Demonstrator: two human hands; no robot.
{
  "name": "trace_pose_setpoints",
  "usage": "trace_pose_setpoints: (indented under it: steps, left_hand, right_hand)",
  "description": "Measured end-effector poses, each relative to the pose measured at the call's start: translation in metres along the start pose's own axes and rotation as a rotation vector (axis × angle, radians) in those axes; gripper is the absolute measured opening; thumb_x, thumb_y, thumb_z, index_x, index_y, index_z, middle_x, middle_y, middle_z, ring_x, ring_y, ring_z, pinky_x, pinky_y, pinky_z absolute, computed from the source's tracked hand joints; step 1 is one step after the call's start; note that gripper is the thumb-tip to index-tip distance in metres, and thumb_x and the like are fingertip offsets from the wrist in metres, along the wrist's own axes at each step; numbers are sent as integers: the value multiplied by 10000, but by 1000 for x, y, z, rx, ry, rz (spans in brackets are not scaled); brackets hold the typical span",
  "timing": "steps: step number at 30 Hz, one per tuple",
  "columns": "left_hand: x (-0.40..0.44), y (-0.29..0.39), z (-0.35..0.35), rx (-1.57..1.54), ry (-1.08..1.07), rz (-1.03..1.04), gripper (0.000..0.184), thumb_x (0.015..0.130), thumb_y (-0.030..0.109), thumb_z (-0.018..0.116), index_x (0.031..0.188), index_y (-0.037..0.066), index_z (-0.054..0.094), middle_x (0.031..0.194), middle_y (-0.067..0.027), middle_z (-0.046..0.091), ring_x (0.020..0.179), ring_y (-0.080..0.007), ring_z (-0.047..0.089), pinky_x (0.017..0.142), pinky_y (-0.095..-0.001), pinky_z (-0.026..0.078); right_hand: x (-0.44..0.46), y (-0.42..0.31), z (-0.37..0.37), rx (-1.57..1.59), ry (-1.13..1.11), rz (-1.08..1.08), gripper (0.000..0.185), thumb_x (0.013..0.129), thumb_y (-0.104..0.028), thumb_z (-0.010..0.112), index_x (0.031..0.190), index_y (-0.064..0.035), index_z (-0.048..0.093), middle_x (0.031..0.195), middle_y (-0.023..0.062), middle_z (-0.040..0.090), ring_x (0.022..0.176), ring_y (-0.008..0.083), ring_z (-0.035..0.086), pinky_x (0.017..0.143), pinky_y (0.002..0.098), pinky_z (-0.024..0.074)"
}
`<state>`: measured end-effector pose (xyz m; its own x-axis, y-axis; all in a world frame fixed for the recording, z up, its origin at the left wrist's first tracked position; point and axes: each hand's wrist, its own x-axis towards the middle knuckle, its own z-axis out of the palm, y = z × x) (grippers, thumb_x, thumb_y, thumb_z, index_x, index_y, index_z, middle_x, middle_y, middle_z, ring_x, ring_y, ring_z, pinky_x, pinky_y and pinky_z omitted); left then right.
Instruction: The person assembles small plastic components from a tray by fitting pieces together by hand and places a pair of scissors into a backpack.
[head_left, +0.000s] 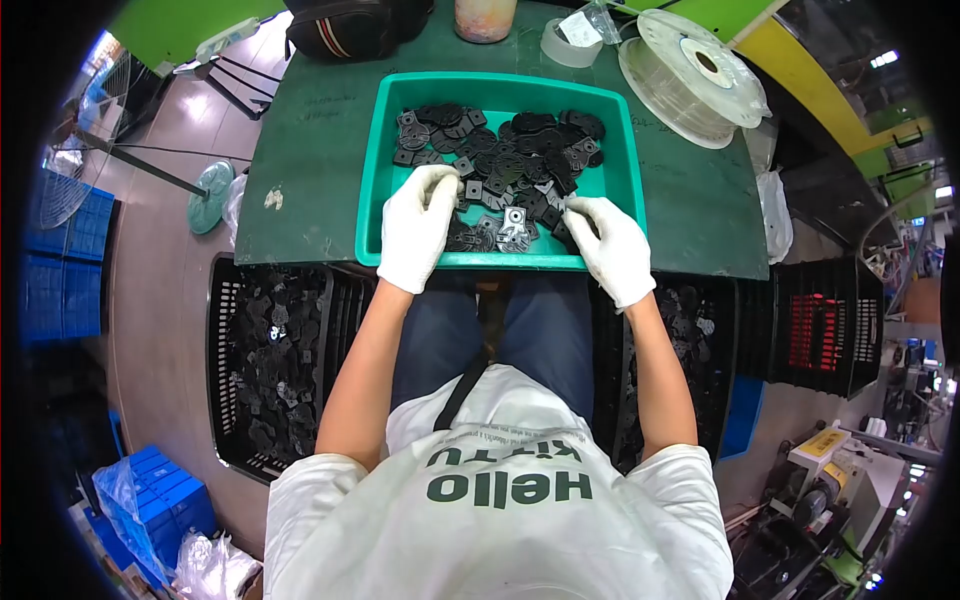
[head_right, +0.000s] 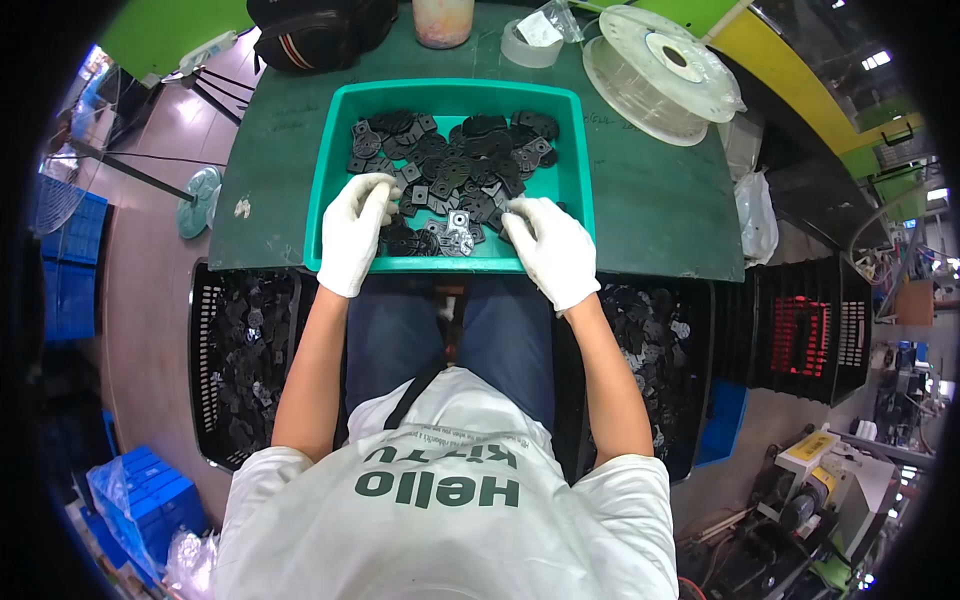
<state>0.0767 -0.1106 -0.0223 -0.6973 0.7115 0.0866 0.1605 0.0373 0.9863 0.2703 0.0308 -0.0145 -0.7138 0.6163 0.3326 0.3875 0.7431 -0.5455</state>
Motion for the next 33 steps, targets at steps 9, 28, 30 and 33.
trace_pose_setpoints:
  steps: [9,28,30,33]
  left_hand:
    - [4,-4,1,59,-25,19,187,905,145,540,996,-5,603,830,-36,630,692,-71,540,635,-215,443]
    - [-3,6,-2,-62,3,-13,189,924,125,503,1026,-4,596,879,-51,638,748,-80,564,677,-224,457]
    - [-4,13,-4,-58,-4,-65,201,932,130,486,1040,-2,594,908,-65,641,767,-91,575,693,-227,459]
    - [-4,15,-5,-195,-33,-119,215,940,139,475,1064,-3,579,946,-83,639,778,-98,583,710,-227,457]
  right_hand:
    - [0,-5,3,-55,62,-1,148,844,-202,573,873,-81,654,850,97,642,765,286,623,680,353,488]
    - [6,-4,-4,47,-184,170,158,848,-171,567,924,-55,643,889,130,635,823,290,618,731,346,478]
    - [12,-2,-4,73,-205,179,186,827,-189,594,944,-50,636,891,134,626,821,290,614,731,353,474]
    - [27,-2,-1,-86,-407,124,282,761,-223,666,990,-68,610,870,124,596,783,300,606,717,378,476]
